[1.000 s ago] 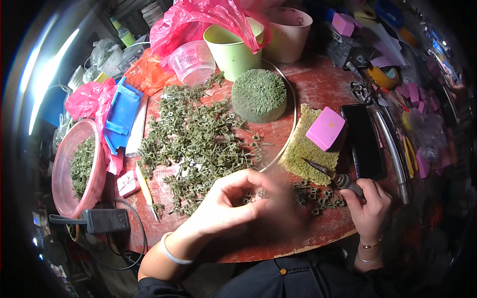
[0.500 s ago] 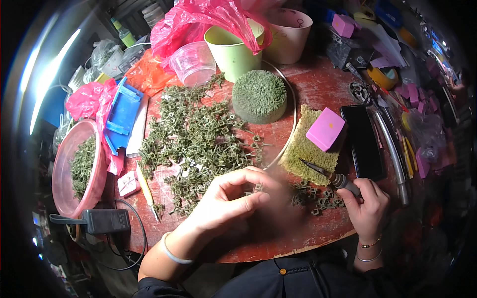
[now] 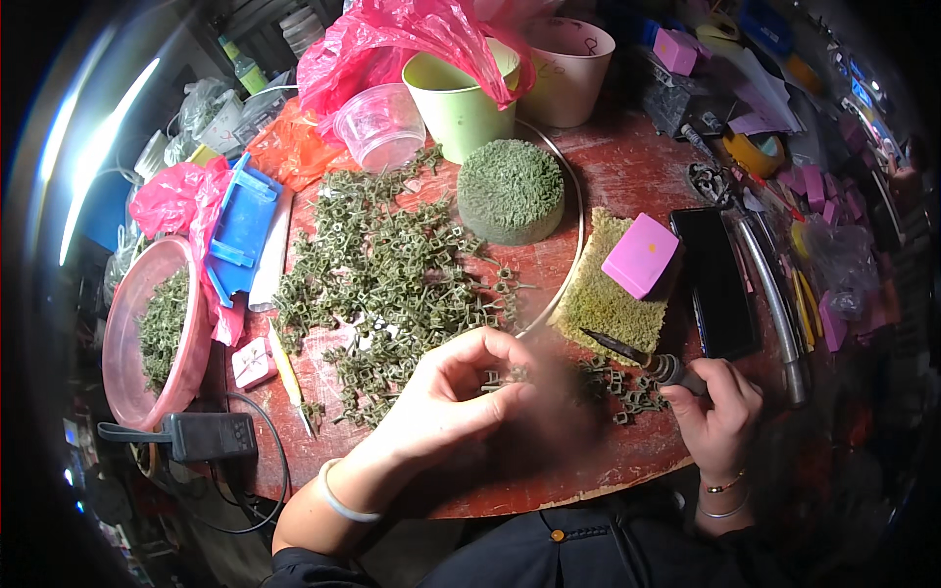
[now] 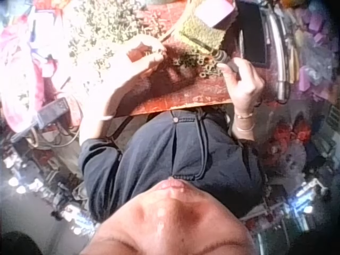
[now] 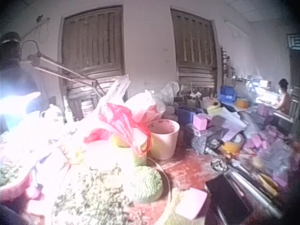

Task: Assembling and soldering small miniature plant-like components on a foam base.

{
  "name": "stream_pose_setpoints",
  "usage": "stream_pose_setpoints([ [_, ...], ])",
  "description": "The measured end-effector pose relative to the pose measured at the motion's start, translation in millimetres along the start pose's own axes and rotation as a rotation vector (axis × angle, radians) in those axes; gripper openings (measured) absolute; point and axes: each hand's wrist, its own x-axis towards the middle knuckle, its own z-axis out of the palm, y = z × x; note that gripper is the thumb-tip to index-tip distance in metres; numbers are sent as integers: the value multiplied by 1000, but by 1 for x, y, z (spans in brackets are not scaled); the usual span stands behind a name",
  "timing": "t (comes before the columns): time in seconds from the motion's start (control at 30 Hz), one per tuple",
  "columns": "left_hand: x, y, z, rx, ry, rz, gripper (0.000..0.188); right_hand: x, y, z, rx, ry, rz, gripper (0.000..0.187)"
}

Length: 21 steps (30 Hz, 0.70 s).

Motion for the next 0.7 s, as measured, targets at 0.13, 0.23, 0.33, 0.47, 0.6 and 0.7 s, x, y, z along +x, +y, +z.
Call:
stream_pose_setpoints([
  [0.13, -1, 3, 2, 32, 11, 0, 21, 1, 0, 4, 7, -27, -2, 39],
  [0.23, -1, 7, 5, 57, 14, -1, 22, 1, 0, 4, 8, -41, 9, 38],
  [0.33, 0, 5, 4, 78, -5, 32, 22, 1, 0, 4, 11, -49, 19, 38],
  [0.47, 2, -6, 0, 143, -6, 144, 23, -1, 1, 6, 19, -15, 19, 39],
  [0.6, 1, -6, 1, 204, 0, 107, 23, 0, 1, 7, 4, 0, 34, 38],
  [0.7, 0, -7, 0, 273, 0, 99, 23, 1, -2, 6, 2, -38, 62, 36],
])
